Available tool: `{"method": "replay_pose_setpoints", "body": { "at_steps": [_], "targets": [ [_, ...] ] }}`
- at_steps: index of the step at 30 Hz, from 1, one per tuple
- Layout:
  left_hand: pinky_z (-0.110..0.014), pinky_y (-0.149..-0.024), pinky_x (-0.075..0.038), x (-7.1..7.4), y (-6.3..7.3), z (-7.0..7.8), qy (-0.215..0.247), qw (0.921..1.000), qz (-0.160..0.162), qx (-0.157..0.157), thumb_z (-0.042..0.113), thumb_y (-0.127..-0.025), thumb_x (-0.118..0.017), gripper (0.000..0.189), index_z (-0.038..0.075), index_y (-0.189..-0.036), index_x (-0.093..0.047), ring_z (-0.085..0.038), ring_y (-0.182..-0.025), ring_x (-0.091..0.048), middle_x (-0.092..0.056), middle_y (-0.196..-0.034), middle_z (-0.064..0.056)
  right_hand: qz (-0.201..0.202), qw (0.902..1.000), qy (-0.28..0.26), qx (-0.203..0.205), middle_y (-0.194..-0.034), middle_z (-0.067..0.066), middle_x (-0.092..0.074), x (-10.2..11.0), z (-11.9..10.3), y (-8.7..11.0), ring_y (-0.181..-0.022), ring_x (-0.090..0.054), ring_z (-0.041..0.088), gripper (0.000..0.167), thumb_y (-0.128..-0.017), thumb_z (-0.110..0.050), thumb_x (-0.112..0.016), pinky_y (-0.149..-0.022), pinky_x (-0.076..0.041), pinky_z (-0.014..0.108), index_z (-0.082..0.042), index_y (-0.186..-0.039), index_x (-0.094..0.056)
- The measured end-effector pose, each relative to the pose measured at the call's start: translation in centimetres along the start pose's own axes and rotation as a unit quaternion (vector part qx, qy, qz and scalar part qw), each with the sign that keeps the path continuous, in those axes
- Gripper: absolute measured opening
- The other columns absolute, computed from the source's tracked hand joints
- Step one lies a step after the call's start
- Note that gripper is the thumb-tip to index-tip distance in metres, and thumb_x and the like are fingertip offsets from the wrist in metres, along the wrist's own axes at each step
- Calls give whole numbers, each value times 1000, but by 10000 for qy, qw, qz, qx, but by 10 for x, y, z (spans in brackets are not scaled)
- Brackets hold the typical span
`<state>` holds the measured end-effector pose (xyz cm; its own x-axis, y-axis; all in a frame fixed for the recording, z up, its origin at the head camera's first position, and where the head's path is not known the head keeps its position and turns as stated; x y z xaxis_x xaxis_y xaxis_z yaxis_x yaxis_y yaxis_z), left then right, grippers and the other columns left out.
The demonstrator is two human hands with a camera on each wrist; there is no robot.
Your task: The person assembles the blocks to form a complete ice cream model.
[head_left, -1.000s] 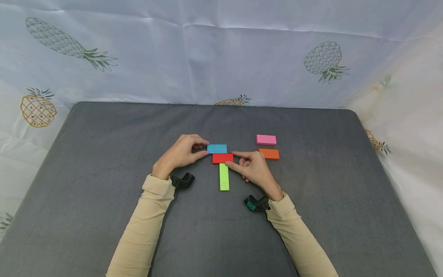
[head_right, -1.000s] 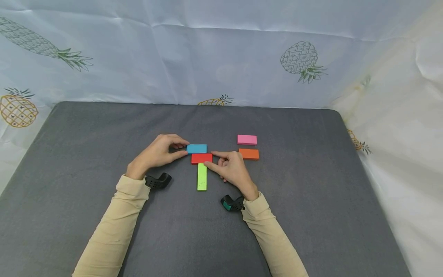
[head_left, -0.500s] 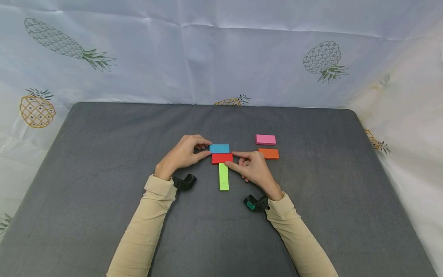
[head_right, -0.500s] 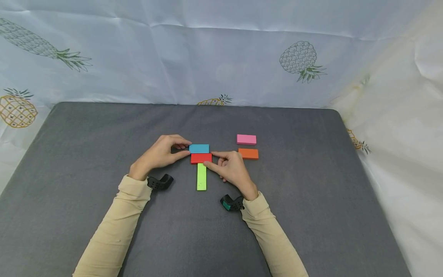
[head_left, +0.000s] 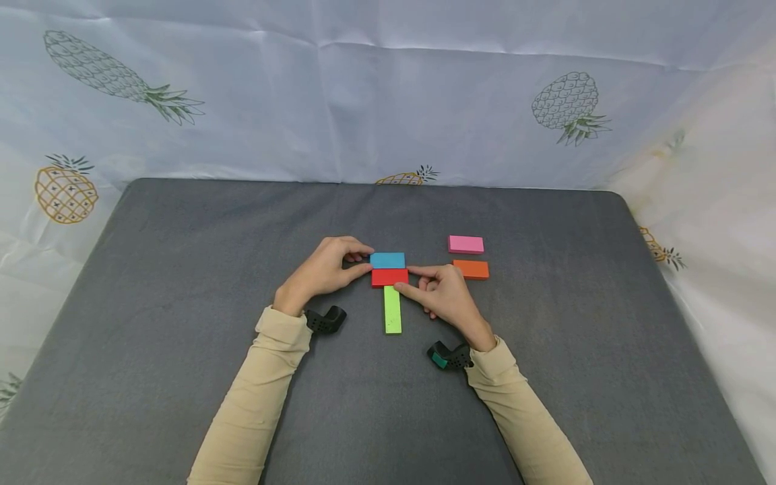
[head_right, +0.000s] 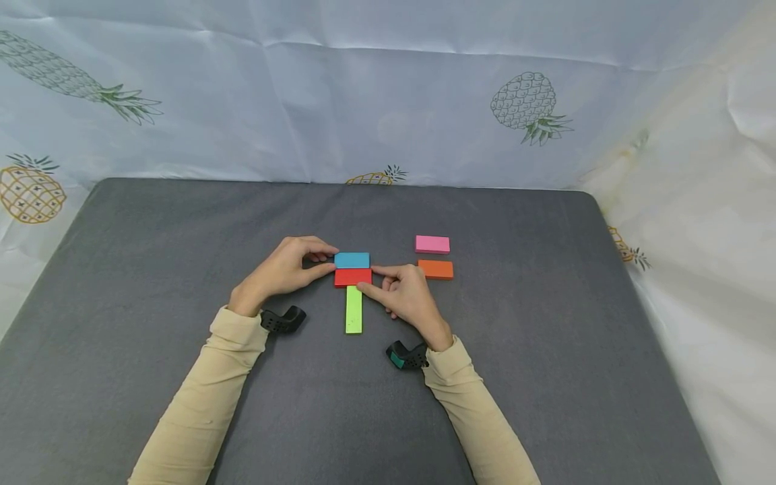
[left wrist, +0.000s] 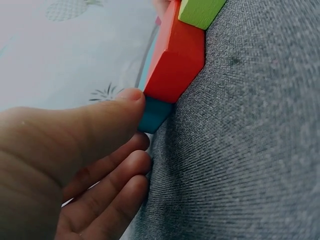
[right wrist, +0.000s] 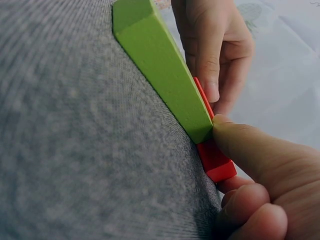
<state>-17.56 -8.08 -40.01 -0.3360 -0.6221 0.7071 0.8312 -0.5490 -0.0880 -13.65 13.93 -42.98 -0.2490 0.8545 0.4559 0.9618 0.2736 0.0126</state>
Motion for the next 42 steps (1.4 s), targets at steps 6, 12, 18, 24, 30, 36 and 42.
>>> {"method": "replay_pose_setpoints", "body": {
  "at_steps": [6, 12, 18, 24, 30, 36, 42],
  "targets": [
    [-41, -89, -58, -1, 0, 0, 8, 10000, 0, 27, 11, -95, -73, 32, -3, -124, -71, -26, -97, -70, -74, -115, -17, -1, 10000, -31, -38, -54, 4, -53, 0, 2, 0, -35, -48, 13, 44, -87, -29, -84, -39, -45, 28, -5, -122, -74],
    [-41, -89, -58, -1, 0, -1, 56, 10000, -4, 60, 11, -96, -72, 32, -2, -125, -71, -26, -97, -70, -73, -115, -17, 26, 9999, -76, -66, -55, 6, -54, 0, 3, 0, -34, -48, 14, 45, -86, -29, -84, -39, -45, 28, -4, -122, -75],
    [-41, -89, -58, -1, 0, 0, 65, 10000, 21, 71, 11, -96, -72, 31, -2, -124, -71, -26, -96, -70, -74, -115, -17, 38, 10000, -14, -58, -54, 4, -54, 0, 2, 0, -34, -48, 13, 43, -87, -28, -84, -39, -45, 29, -4, -121, -75],
    [-40, -88, -58, -2, 0, 0, 88, 9999, 31, 67, 11, -96, -71, 31, -3, -124, -72, -26, -96, -69, -73, -115, -17, 66, 10000, 43, 38, -53, 5, -54, 0, 1, 0, -34, -48, 13, 41, -87, -26, -83, -39, -46, 31, -3, -119, -76],
    [-41, -88, -58, -3, -1, -1, 85, 9999, 61, 58, 11, -95, -72, 31, -3, -123, -72, -25, -95, -69, -74, -115, -17, 93, 9999, 79, 45, -52, 5, -55, 0, 1, 0, -34, -49, 13, 39, -87, -25, -83, -39, -46, 32, -2, -118, -76],
    [-41, -90, -58, -4, -2, -2, 98, 9999, 80, 77, 12, -95, -72, 31, -3, -122, -72, -25, -94, -69, -74, -114, -17, 110, 9998, 133, 17, -53, 5, -56, 0, 1, 0, -35, -49, 14, 38, -87, -25, -83, -39, -47, 33, -2, -118, -76],
    [-42, -90, -58, -4, -1, -4, 266, 9993, 161, 189, 13, -94, -74, 31, -2, -121, -73, -24, -93, -68, -74, -112, -16, 96, 9999, 89, 19, -53, 6, -57, 0, 1, 0, -35, -49, 14, 38, -87, -25, -83, -39, -47, 32, -3, -118, -77]
  ]
}}
Point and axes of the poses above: each hand's wrist, its own y-axis away from the middle knuckle, its own x-axis out of the back of the hand, z = x × y, the point moved 4 cm from there along -y, towards the middle knuckle
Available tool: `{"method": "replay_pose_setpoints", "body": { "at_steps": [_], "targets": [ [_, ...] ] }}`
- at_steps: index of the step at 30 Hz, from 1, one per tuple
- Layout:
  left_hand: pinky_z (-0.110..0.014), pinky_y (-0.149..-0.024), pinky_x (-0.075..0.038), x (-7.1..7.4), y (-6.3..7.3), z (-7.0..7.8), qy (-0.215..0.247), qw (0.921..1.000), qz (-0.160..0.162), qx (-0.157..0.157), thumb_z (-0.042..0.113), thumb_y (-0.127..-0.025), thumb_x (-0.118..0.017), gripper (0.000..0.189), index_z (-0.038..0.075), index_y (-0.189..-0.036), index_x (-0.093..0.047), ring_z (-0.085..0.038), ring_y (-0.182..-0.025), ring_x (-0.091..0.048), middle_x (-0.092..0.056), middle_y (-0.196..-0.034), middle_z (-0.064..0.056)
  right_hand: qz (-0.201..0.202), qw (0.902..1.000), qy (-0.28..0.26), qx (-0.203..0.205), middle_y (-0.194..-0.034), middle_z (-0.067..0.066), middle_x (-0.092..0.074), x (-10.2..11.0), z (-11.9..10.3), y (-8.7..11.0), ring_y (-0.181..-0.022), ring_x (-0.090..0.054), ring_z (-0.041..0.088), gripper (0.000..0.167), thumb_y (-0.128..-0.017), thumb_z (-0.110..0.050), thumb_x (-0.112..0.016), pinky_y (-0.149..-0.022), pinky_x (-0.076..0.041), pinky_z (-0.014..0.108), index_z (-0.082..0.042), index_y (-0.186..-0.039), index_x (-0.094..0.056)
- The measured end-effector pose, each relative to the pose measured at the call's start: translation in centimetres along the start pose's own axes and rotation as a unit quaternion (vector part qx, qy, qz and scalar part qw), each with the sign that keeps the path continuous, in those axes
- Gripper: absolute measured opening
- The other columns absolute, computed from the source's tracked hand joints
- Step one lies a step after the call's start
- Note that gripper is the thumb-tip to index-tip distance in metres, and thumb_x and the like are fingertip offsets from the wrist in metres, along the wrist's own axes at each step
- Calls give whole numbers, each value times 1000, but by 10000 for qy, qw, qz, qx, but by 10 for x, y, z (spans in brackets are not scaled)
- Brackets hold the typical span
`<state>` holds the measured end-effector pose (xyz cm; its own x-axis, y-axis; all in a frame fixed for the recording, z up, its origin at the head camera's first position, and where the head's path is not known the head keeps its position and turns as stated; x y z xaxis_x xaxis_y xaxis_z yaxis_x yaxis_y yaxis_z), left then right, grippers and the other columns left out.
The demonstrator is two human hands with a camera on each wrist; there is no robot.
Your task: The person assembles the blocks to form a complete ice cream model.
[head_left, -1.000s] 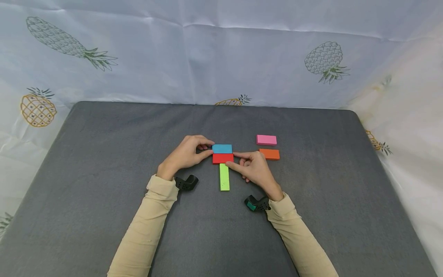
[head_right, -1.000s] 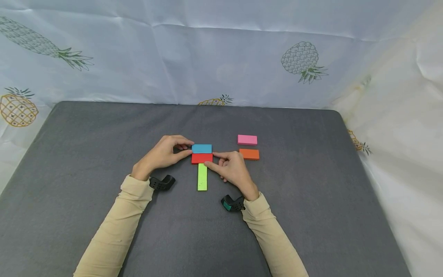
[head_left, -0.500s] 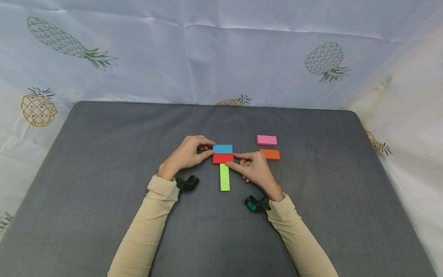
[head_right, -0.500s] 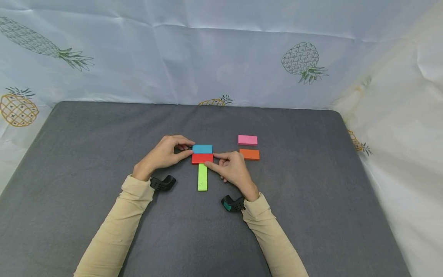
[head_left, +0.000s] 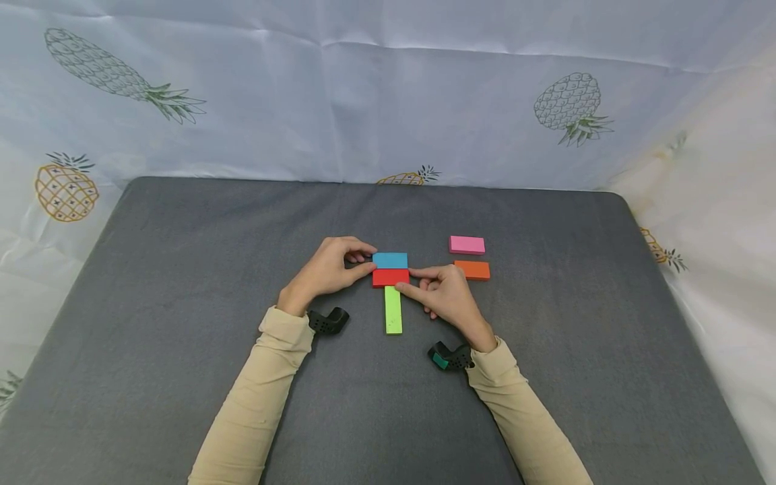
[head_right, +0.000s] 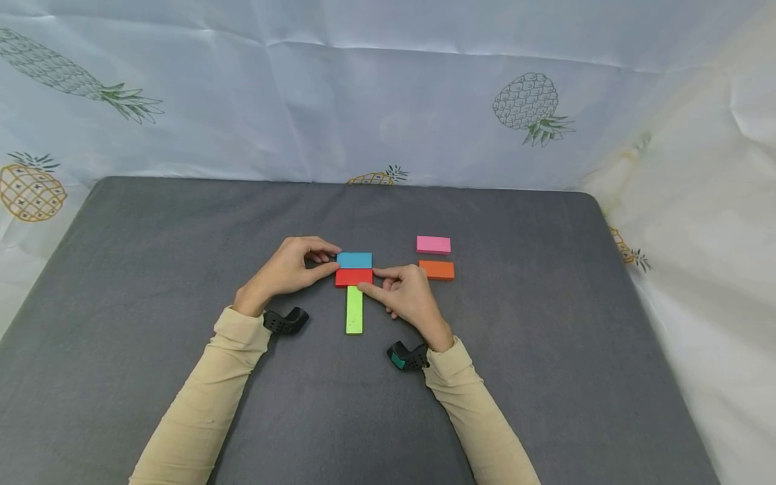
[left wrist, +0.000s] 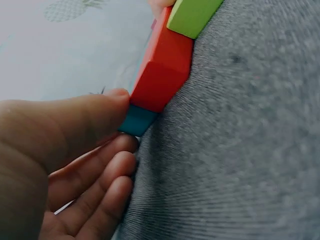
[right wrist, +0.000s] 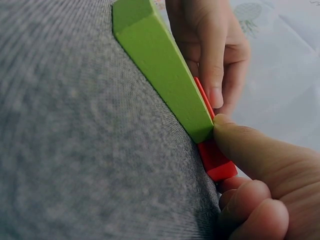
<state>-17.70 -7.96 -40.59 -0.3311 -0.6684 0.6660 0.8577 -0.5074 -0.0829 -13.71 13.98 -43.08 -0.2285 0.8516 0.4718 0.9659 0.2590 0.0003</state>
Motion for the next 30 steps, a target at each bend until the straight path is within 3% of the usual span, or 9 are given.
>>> {"method": "replay_pose_setpoints", "body": {
  "at_steps": [8, 20, 30],
  "targets": [
    [-39, -87, -56, -3, 2, -8, 221, 9994, 237, 120, 16, -92, -77, 31, 2, -119, -75, -22, -91, -67, -74, -108, -14, -14, 10000, -36, 19, -53, 6, -57, 0, 0, 0, -35, -49, 14, 39, -87, -25, -83, -40, -46, 32, -2, -117, -77],
    [-29, -77, -53, -7, 4, -14, 217, 9962, 789, -289, 20, -89, -81, 28, 5, -113, -78, -16, -81, -64, -76, -99, -9, -19, 10000, -57, -5, -52, 6, -56, 1, -2, 1, -35, -49, 14, 39, -87, -25, -84, -39, -47, 32, -2, -118, -76],
    [-29, -76, -53, -7, 4, -16, 197, 9950, 884, -427, 20, -88, -81, 27, 5, -111, -79, -16, -80, -64, -76, -98, -9, -88, 9999, -65, -87, -54, 5, -56, 0, -3, 0, -37, -52, 14, 41, -88, -23, -83, -42, -50, 33, 0, -121, -74]
  ]
}}
Point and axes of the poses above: each hand's wrist, its own y-axis away from the middle knuckle, its own x-axis out of the back of the hand, z = x × y, the point moved 4 cm from there along -y, towards the middle knuckle
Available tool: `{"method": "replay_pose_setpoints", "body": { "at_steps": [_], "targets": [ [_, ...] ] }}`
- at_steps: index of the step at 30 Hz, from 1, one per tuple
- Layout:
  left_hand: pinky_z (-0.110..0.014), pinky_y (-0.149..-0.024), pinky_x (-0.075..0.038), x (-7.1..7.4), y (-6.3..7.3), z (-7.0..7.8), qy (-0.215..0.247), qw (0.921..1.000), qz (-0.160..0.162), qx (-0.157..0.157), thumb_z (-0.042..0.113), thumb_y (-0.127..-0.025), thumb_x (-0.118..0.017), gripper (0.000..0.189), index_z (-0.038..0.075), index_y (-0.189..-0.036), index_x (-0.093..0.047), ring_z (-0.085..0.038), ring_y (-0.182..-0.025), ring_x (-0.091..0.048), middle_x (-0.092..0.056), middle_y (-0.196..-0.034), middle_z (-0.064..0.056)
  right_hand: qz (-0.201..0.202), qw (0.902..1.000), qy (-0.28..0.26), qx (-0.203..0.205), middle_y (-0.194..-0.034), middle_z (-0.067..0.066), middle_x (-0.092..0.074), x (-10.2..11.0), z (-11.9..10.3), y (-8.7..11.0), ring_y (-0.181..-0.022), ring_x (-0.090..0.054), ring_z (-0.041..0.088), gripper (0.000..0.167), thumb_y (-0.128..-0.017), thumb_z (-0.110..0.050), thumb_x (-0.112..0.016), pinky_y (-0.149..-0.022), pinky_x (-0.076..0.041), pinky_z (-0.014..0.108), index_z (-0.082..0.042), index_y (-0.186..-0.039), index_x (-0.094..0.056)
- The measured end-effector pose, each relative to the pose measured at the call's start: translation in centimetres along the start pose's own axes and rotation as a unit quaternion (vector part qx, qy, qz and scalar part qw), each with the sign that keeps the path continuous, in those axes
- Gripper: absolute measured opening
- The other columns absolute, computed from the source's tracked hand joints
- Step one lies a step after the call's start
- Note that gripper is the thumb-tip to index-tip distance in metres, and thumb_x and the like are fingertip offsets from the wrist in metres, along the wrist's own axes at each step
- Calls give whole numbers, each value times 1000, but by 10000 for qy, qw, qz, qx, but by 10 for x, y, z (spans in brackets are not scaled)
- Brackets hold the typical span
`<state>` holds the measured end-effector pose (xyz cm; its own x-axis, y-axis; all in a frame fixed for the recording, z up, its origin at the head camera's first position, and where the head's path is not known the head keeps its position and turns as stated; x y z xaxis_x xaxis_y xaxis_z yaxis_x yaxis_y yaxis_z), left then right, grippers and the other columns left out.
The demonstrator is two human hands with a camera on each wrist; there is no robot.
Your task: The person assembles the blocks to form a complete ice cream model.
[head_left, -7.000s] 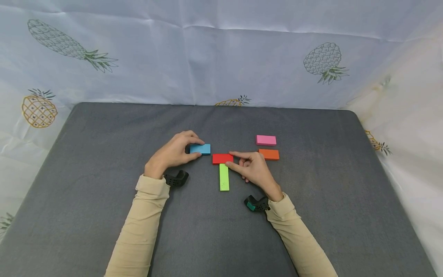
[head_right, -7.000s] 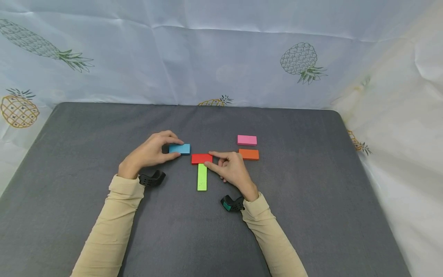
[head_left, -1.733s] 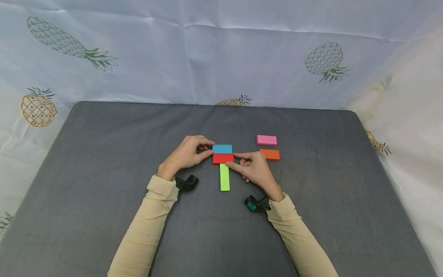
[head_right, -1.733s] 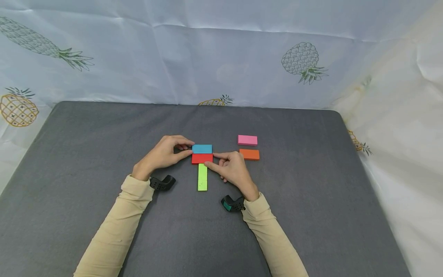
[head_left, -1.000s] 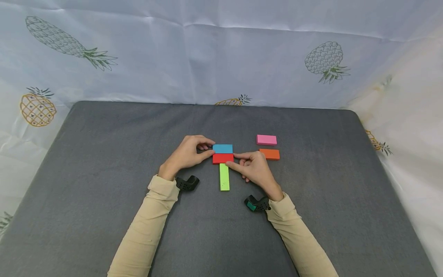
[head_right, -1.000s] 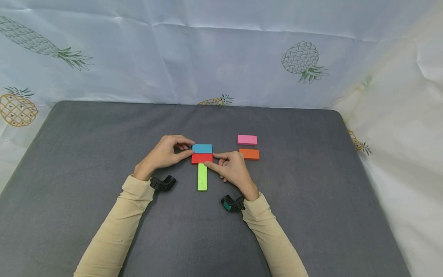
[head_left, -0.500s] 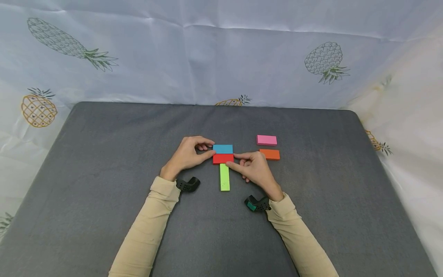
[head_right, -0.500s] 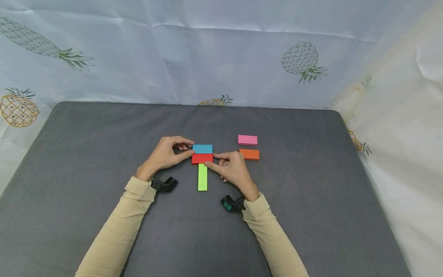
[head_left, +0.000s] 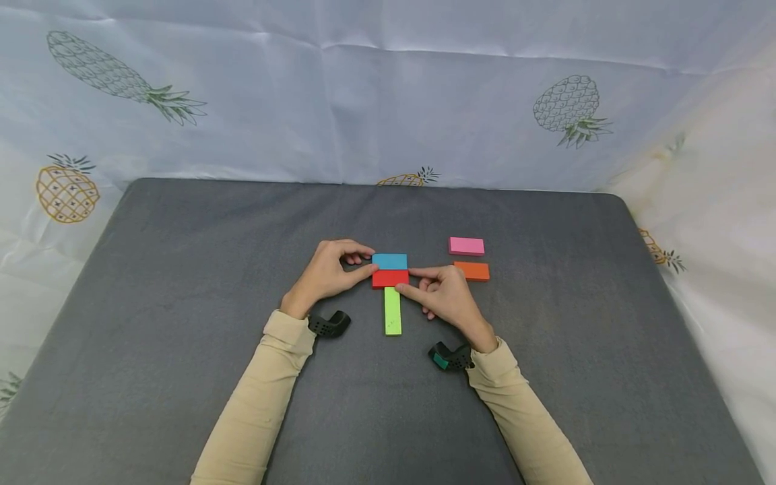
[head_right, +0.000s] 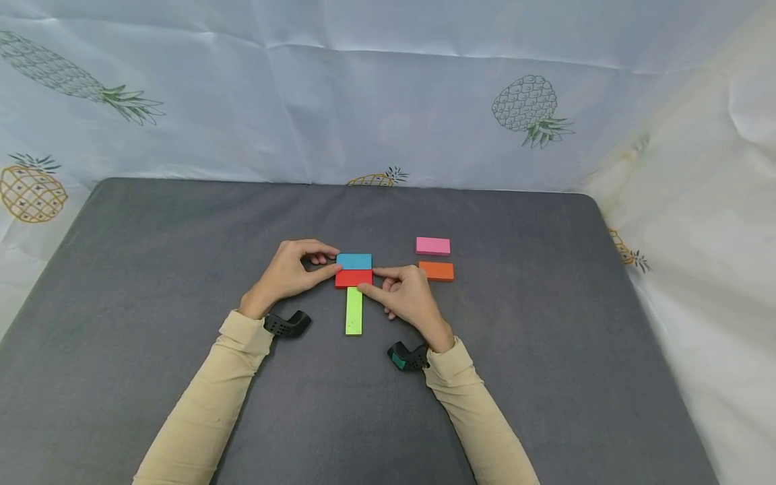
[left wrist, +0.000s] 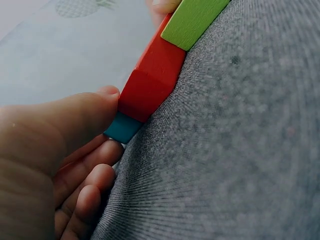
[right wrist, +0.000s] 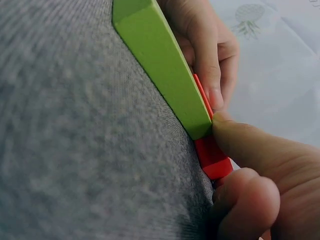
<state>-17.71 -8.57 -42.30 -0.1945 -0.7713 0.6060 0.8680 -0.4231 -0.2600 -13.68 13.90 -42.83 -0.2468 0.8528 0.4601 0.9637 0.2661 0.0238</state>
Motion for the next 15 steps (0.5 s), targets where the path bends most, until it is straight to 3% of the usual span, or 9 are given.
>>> {"method": "replay_pose_setpoints", "body": {
  "at_steps": [8, 15],
  "targets": [
    [-30, -76, -53, 0, 1, -1, 15, 10000, 5, -15, 20, -89, -81, 27, 5, -111, -79, -17, -80, -63, -76, -98, -9, -36, 10000, 22, -8, -55, 6, -58, 3, -4, 1, -37, -53, 15, 43, -89, -25, -82, -43, -51, 32, 0, -123, -73],
    [-29, -76, -52, 0, 1, 0, 41, 10000, 29, -30, 19, -88, -82, 26, 5, -110, -79, -16, -80, -63, -76, -98, -8, 222, 9993, 138, 250, -57, 10, -60, 32, -14, 5, -40, -51, 13, 38, -90, -21, -81, -43, -49, 30, -2, -122, -74]
  ]
}}
Point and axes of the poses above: each hand's wrist, its own y-axis away from the middle knuckle, its own x-axis out of the back of the hand, z = x × y, the point moved 4 cm from there along -y, towards the middle knuckle
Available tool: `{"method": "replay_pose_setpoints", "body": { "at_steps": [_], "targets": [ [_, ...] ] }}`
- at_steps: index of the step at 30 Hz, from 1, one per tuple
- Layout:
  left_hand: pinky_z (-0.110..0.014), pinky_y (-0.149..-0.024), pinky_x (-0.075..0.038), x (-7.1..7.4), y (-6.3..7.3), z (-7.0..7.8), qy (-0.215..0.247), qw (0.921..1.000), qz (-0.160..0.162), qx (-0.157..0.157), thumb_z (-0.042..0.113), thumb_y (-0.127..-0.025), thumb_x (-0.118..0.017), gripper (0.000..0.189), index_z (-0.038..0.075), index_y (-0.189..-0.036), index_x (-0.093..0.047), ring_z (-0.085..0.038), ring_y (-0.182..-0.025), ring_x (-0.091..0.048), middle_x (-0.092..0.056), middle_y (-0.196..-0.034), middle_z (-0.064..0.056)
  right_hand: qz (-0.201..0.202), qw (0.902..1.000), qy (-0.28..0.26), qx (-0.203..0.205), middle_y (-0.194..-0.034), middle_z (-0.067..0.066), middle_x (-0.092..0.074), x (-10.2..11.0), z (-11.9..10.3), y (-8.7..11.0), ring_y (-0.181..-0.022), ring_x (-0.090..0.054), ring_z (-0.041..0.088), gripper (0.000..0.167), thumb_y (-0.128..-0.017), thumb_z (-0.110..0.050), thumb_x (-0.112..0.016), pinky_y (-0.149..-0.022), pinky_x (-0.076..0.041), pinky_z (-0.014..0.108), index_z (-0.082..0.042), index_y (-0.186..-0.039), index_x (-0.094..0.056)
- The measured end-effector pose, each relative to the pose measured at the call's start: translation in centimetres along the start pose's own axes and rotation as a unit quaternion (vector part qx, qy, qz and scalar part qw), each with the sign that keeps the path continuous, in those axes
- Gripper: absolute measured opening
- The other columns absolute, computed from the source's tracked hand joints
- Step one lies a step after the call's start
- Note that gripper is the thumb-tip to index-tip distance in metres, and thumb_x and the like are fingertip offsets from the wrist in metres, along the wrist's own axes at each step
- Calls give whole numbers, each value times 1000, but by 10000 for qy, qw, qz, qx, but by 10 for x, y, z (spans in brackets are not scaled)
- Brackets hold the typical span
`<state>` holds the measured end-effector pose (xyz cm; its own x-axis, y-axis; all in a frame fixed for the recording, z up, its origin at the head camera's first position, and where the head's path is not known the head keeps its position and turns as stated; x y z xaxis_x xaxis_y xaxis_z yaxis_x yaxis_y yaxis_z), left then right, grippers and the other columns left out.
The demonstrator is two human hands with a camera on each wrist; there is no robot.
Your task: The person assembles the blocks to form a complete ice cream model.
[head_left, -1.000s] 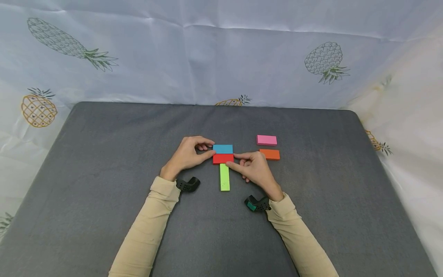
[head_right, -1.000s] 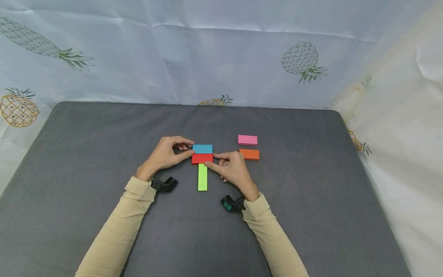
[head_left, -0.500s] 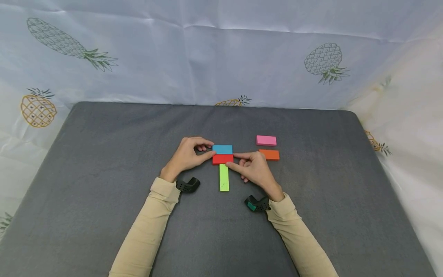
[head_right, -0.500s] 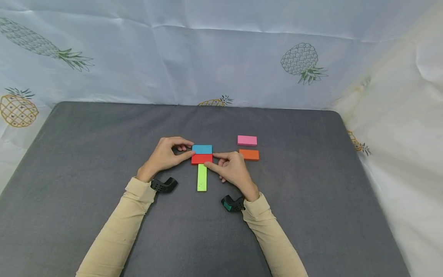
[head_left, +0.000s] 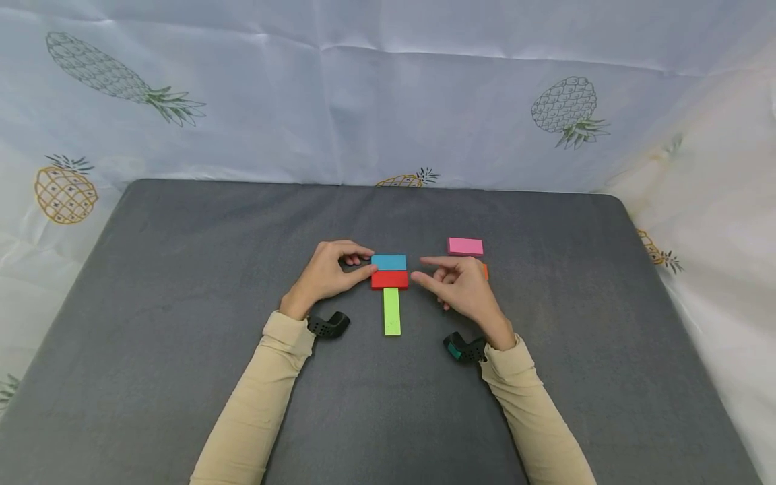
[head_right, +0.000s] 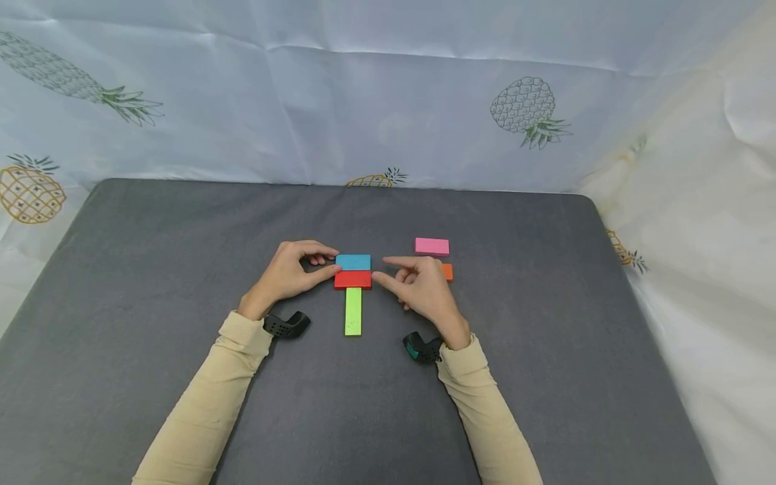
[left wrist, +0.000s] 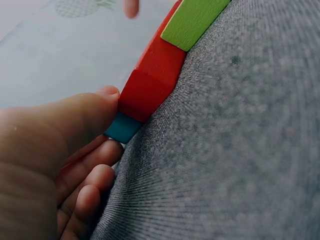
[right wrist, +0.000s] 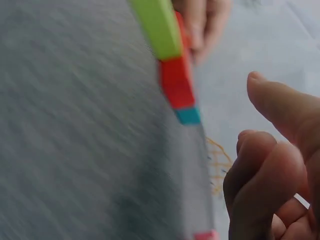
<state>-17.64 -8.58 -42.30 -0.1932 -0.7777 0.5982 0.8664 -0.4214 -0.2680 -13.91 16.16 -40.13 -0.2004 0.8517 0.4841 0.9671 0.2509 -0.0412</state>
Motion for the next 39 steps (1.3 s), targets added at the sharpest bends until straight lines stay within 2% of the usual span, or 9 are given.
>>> {"method": "replay_pose_setpoints", "body": {
  "at_steps": [6, 7, 10, 13, 15, 19, 26, 33, 39],
  "targets": [
    [-28, -76, -52, 0, 1, -1, 42, 10000, -21, 2, 19, -88, -81, 26, 5, -110, -79, -16, -80, -62, -76, -97, -8, 438, 9982, 184, 357, -61, 14, -63, 27, -3, 3, -47, -48, 6, 32, -88, -16, -82, -47, -43, 22, -1, -115, -77],
    [-28, -76, -52, 0, 1, -1, 51, 10000, -26, 1, 19, -88, -81, 26, 5, -110, -79, -16, -80, -62, -76, -98, -8, 526, 9977, 201, 385, -62, 14, -64, 31, -3, 3, -48, -49, 5, 27, -88, -16, -82, -47, -42, 21, 0, -109, -78],
    [-29, -76, -52, 0, 1, -2, 71, 10000, -31, 12, 18, -88, -81, 25, 5, -110, -79, -16, -80, -63, -76, -98, -9, 746, 9964, 136, 389, -65, 13, -65, 41, -1, 4, -50, -50, 4, 24, -87, -14, -82, -50, -40, 19, 0, -107, -79],
    [-29, -76, -52, 0, 1, -3, 81, 10000, -28, 6, 18, -88, -81, 25, 5, -109, -79, -16, -81, -63, -76, -98, -9, 906, 9953, 160, 291, -69, 8, -65, 49, 1, 6, -52, -51, 4, 25, -86, -14, -83, -50, -40, 19, -3, -109, -79],
    [-29, -76, -52, -1, 1, -3, 86, 10000, -25, -1, 18, -88, -81, 25, 5, -109, -79, -16, -81, -63, -76, -98, -9, 968, 9947, 232, 255, -72, 5, -63, 53, 2, 7, -54, -52, 4, 30, -87, -14, -83, -50, -41, 19, -4, -115, -78],
    [-29, -77, -53, -1, 1, -3, 86, 10000, -23, -8, 18, -88, -81, 25, 5, -109, -79, -16, -81, -63, -76, -99, -9, 1034, 9935, 402, 248, -75, 6, -63, 60, 3, 8, -56, -53, 3, 31, -87, -13, -82, -51, -41, 18, -3, -116, -78],
    [-28, -76, -52, -1, 0, -3, 87, 10000, -11, -46, 18, -89, -81, 24, 5, -109, -79, -16, -80, -63, -76, -98, -9, 867, 9947, 496, 243, -79, 5, -61, 66, 11, 9, -60, -54, 3, 31, -88, -10, -81, -53, -41, 19, -3, -117, -77],
    [-28, -75, -52, -1, 0, -3, 80, 10000, -4, -48, 18, -88, -81, 24, 5, -109, -79, -16, -80, -62, -76, -98, -8, 613, 9950, 788, 89, -86, 0, -58, 70, 19, 10, -69, -54, 3, 27, -89, -11, -80, -61, -44, 20, -1, -114, -77],
    [-28, -75, -52, -1, -1, -3, 85, 10000, -10, -44, 18, -88, -81, 24, 5, -109, -79, -16, -79, -62, -76, -98, -8, 475, 9950, 870, 158, -88, 3, -58, 72, 22, 11, -71, -51, 6, 26, -90, -11, -78, -63, -43, 22, -2, -115, -78]
  ]
}}
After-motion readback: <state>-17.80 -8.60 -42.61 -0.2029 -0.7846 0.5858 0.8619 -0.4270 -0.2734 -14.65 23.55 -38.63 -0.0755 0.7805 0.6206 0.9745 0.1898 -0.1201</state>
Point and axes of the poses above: each hand's wrist, its own y-axis away from the middle knuckle, its own x-axis out of the back of the hand, z = x × y, the point moved 4 cm from there along -y, towards the middle knuckle
